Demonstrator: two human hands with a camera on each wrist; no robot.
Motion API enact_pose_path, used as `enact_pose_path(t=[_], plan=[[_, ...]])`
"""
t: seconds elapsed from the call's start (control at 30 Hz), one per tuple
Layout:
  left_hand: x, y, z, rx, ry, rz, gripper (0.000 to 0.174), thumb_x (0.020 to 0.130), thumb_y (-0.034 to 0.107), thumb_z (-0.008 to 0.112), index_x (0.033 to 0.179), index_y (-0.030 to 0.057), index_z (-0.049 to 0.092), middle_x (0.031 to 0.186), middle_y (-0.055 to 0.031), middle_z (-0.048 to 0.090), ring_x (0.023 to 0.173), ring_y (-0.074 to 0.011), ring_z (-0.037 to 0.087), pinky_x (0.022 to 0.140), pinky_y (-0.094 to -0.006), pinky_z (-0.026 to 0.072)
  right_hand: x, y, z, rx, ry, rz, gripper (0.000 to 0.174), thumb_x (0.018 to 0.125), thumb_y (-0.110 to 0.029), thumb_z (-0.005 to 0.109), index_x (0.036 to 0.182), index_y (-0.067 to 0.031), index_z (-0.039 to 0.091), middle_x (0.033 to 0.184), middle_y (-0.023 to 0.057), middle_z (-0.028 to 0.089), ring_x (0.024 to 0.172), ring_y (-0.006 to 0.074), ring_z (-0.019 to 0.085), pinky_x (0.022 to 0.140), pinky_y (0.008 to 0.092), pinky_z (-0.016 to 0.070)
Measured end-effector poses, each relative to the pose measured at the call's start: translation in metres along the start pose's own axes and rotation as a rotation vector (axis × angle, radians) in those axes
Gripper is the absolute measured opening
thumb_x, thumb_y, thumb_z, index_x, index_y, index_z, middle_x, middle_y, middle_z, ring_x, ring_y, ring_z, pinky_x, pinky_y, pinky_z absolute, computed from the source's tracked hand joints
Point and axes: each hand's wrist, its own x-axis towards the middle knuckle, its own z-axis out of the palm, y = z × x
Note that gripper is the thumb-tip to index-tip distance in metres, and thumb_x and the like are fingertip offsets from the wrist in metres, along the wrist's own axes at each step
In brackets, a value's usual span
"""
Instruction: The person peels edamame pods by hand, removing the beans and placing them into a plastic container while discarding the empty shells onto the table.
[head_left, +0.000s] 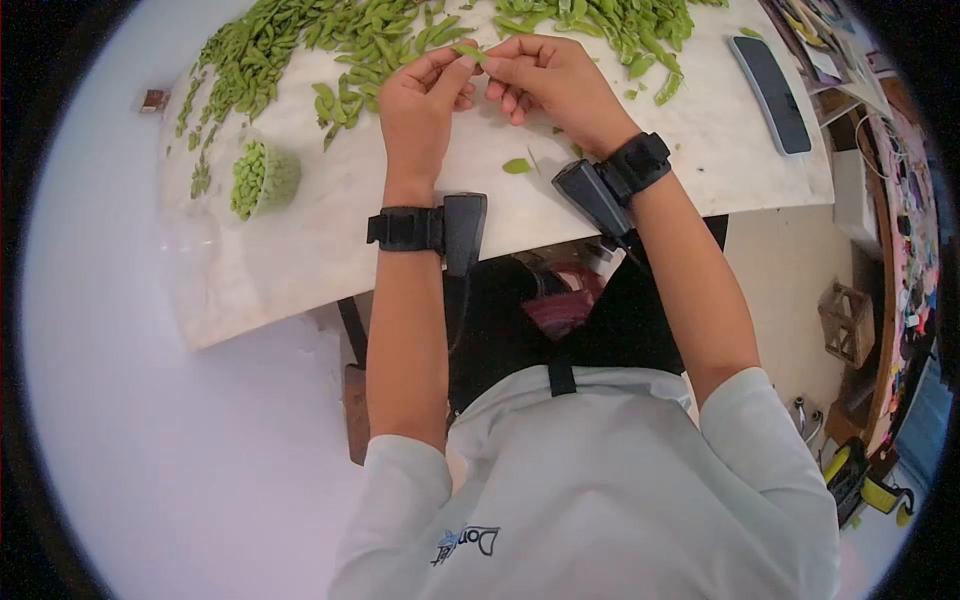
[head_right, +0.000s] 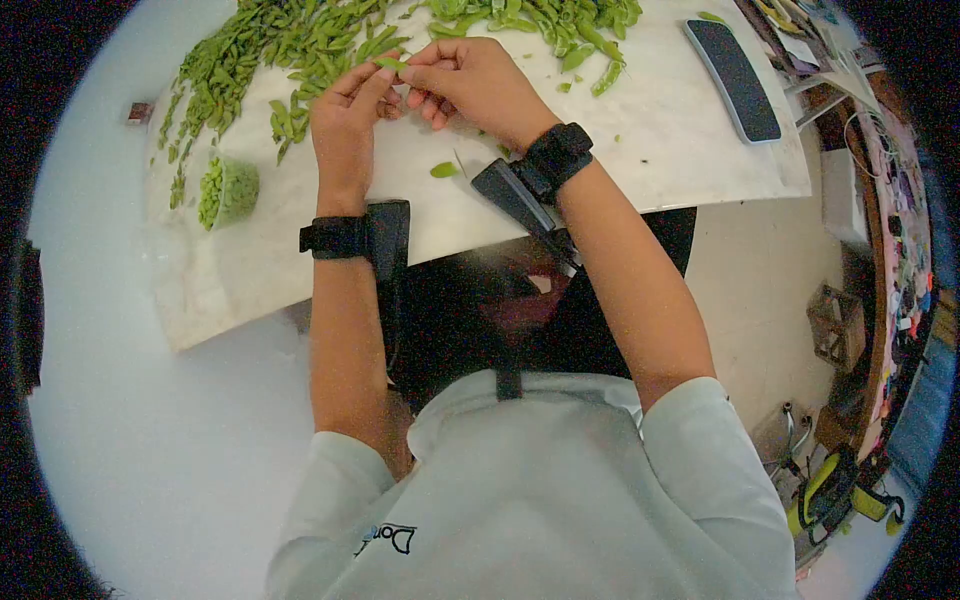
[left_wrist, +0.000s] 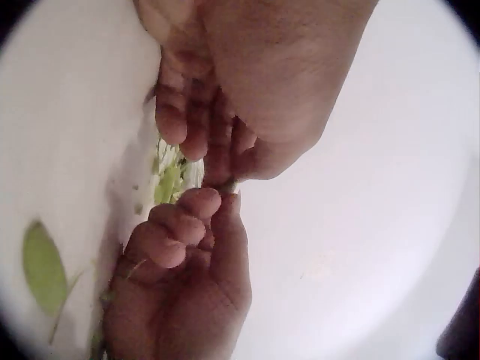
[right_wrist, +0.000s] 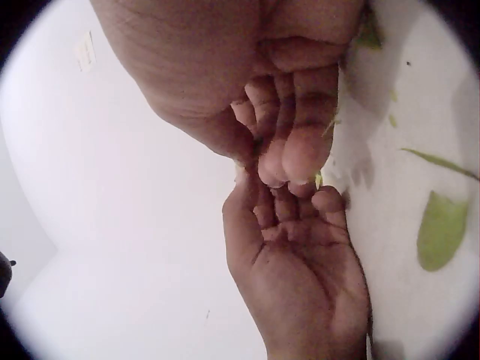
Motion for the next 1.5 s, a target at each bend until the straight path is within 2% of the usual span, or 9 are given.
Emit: enact_pose_path(t=[0.53,0.77,1.13,1.47,1.5], plan=[[-0.0061,0.0023,-0.001,0.054,-0.006,0.042,0.025,0.087,0.015,0.059,0.104,-0.0022,0.065,0.07,-0.0013,0.058,0.062,-0.0076,0.051,0.06,-0.0208,0.0418,-0.0008,0.0022,0.0006,-0.024,-0.013,-0.027,0.021,0.09,-0.017,0.059,0.098,0.0027,0.061,0.075,0.0052,0.065,0.059,0.0074,0.058,0.054,0.0212,0.0509],[-0.0064,0.0034,-0.0015,0.099,-0.011,0.035,0.025,0.085,0.01,0.055,0.104,0.0002,0.067,0.07,-0.0005,0.058,0.063,-0.007,0.05,0.06,-0.0195,0.0412,-0.0012,0.0042,0.0009,-0.044,-0.033,-0.032,0.019,0.09,-0.017,0.06,0.093,0.0008,0.06,0.071,0.0026,0.062,0.055,0.0067,0.057,0.051,0.0201,0.0482],[-0.0062,-0.0004,-0.007,0.159,-0.034,0.058,0.024,0.085,0.007,0.052,0.103,0.0,0.067,0.076,-0.0027,0.062,0.067,-0.0077,0.054,0.061,-0.0198,0.0429,-0.0022,0.002,0.0001,-0.063,-0.087,-0.025,0.015,0.091,-0.015,0.058,0.093,0.0004,0.059,0.068,0.002,0.06,0.054,0.0072,0.055,0.048,0.0208,0.0462],[-0.0068,0.0048,-0.0017,0.151,-0.037,0.092,0.025,0.086,0.008,0.054,0.106,0.0023,0.067,0.072,-0.001,0.061,0.064,-0.0067,0.051,0.059,-0.0194,0.0409,-0.0014,0.0051,0.001,-0.045,-0.027,-0.036,0.019,0.091,-0.019,0.058,0.095,0.0,0.06,0.068,0.0019,0.059,0.054,0.007,0.055,0.049,0.0206,0.0472],[-0.0067,0.0044,-0.0024,0.136,-0.047,0.093,0.025,0.085,0.007,0.054,0.106,0.0022,0.067,0.076,-0.002,0.062,0.066,-0.0068,0.053,0.059,-0.0191,0.0412,-0.0019,0.0041,0.0013,-0.043,-0.024,-0.038,0.02,0.091,-0.019,0.059,0.095,0.0,0.06,0.068,0.0018,0.059,0.054,0.007,0.055,0.049,0.0205,0.0473]])
